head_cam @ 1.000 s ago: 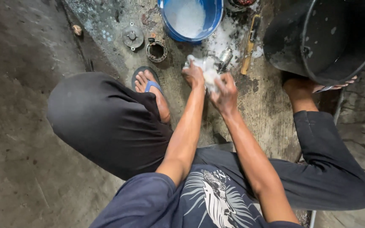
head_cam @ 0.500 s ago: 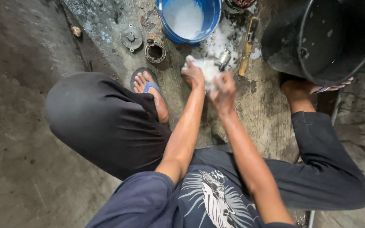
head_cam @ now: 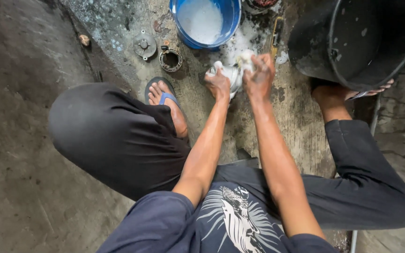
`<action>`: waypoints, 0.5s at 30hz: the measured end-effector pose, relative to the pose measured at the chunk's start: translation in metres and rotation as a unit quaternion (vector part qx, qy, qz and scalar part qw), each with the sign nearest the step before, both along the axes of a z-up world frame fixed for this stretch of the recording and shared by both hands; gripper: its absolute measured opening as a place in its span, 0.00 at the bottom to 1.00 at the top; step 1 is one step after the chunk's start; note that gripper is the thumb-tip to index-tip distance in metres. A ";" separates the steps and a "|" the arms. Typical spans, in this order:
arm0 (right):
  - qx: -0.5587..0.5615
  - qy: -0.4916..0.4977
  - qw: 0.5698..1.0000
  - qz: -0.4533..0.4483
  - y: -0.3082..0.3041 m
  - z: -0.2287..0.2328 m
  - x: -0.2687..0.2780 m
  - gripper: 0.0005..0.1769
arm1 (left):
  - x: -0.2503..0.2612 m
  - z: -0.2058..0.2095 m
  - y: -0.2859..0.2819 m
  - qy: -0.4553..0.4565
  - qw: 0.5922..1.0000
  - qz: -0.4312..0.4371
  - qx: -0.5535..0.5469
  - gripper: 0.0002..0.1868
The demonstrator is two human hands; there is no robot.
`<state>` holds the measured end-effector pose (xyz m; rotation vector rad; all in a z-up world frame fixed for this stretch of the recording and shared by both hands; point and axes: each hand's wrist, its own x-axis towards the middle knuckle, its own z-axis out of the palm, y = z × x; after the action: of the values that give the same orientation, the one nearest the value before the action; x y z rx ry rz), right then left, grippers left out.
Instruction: The person sits on a concrete floor and scrubs various mechanical parts, including a cylindrical housing and a smaller cylindrical component, using a brush and soapy water from a blue bucket. The person repeatedly dips the brush into the bucket and scrubs the parts, rinsing them in a black bucket.
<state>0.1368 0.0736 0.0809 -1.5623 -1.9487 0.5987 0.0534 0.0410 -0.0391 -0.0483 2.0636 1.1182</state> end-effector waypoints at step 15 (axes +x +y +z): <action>-0.064 -0.015 0.993 0.103 0.016 0.093 -0.002 0.16 | -0.023 0.016 -0.006 -0.181 0.937 0.273 0.120 0.32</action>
<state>0.1349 0.0896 0.1735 -1.4622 -2.1467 0.8037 0.0302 0.0354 -0.0229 -0.6921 1.6044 1.5511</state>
